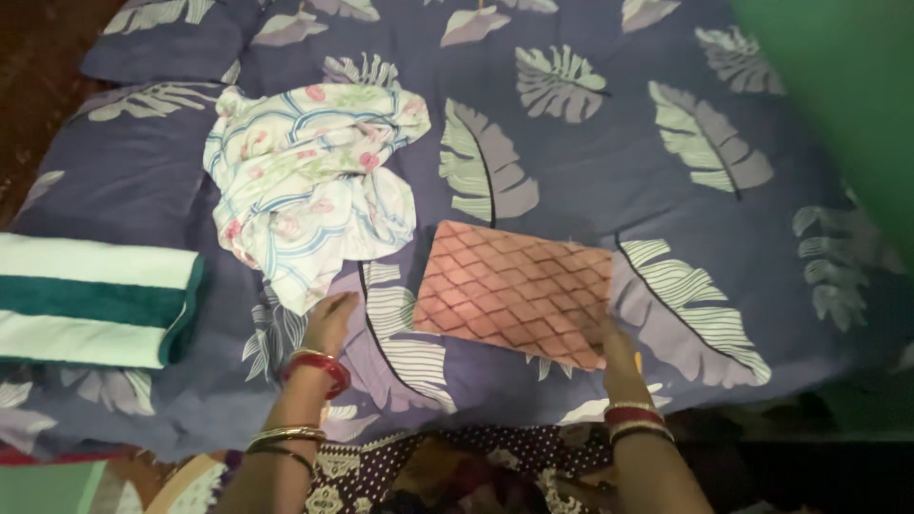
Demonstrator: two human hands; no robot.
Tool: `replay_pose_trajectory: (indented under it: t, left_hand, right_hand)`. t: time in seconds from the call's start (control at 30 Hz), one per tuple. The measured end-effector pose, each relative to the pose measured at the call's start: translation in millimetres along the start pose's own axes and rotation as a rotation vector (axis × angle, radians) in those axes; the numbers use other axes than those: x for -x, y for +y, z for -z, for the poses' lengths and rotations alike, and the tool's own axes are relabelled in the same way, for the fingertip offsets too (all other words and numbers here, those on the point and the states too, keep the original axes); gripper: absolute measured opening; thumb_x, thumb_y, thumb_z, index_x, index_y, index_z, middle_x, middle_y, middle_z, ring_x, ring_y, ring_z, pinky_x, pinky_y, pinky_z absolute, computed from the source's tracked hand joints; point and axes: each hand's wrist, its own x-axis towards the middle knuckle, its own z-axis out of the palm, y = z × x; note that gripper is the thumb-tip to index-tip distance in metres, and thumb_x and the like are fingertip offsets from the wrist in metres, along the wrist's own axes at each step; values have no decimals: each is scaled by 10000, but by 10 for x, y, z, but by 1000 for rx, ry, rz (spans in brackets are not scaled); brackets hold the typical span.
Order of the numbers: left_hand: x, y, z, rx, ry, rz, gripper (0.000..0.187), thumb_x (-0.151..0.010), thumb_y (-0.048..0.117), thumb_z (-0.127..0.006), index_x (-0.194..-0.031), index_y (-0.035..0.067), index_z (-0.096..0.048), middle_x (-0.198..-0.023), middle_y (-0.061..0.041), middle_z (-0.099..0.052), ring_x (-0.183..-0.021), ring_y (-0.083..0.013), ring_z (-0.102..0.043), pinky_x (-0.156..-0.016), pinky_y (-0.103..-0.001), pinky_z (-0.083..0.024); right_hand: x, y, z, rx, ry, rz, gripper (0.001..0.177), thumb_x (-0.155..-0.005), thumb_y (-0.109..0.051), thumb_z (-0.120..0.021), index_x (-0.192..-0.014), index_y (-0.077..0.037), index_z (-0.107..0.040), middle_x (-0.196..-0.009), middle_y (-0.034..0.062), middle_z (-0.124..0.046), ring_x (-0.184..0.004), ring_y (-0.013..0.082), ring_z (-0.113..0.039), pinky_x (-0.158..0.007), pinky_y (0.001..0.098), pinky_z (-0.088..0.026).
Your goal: The person folds a green and white striped towel, a pink quilted cloth, and a floral patterned cloth on a bed. Each item is unfolded, smoothed, and folded into a neat rectangle, then stacked on the bed.
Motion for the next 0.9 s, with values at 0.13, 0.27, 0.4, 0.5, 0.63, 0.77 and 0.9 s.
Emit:
replay_pose_trajectory:
  t: [0.13, 0.27, 0.4, 0.5, 0.63, 0.77, 0.9]
  left_hand:
    - [308, 85, 232, -46, 27, 52, 504, -889, 421, -705, -1275, 96, -714, -1132, -37, -721, -949, -167, -603, -801, -317, -490]
    - [471, -169, 377, -45, 2, 77, 487, -882, 410, -686, -1278, 126, -704, -1187, -5, -694, -1041, -125, -613, -829, -317, -504]
    - [590, -581, 392, 77, -131, 106, 486, -1032, 371, -734, -1386, 38, -729, -1045, -141, -583, -958, -281, -454, -786, -427, -372]
    - [706, -652, 305, 13, -150, 265, 484, -888, 360, -653, -1320, 142, -671, -1242, -40, -688, -1158, -210, -645, -954, -388, -540]
    - [958, -486, 122, 65, -181, 293, 490, -923, 401, -674, -1306, 96, -661, -1275, -109, -678, -1193, -246, -642, -984, -393, -500]
    - [1027, -288, -46, 53, -267, 274, 512, -919, 429, -664, -1318, 111, -627, -1338, -80, -687, -1219, -231, -647, -1018, -378, -491]
    - [1034, -263, -110, 131, -352, 297, 562, -897, 402, -690, -1333, 50, -651, -1332, -136, -705, -1215, -257, -649, -1027, -390, -497]
  right_hand:
    - [-195, -1, -56, 178, 188, -99, 650, -965, -508, -600, -1358, 9, -606, -1160, 135, -692, -939, 209, -658, -770, 344, -520]
    - [-84, -239, -122, 75, 128, -325, 654, -956, -440, -724, -1377, 51, -626, -1270, 226, -681, -1000, 286, -630, -800, 371, -500]
    - [339, -295, 46, 374, -293, 540, 661, -844, -99, -586, -1504, -109, -574, -1417, 102, -643, -1229, 201, -621, -1002, 274, -488]
    - [269, -256, 4, 97, -214, 284, 705, -762, -5, -618, -1460, -91, -569, -1435, 118, -616, -1285, 235, -592, -1023, 323, -458]
    - [294, 105, -24, 234, -69, 217, 696, -774, -70, -629, -1463, -118, -547, -1356, 123, -635, -1222, 240, -613, -983, 365, -490]
    - [643, 279, -58, -51, 6, -24, 632, -791, -143, -613, -1419, -164, -553, -1345, 93, -642, -1206, 233, -626, -959, 386, -501]
    - [1230, 9, -466, -398, 27, -199, 588, -822, -188, -603, -1406, -168, -534, -1338, 96, -640, -1197, 253, -628, -959, 430, -509]
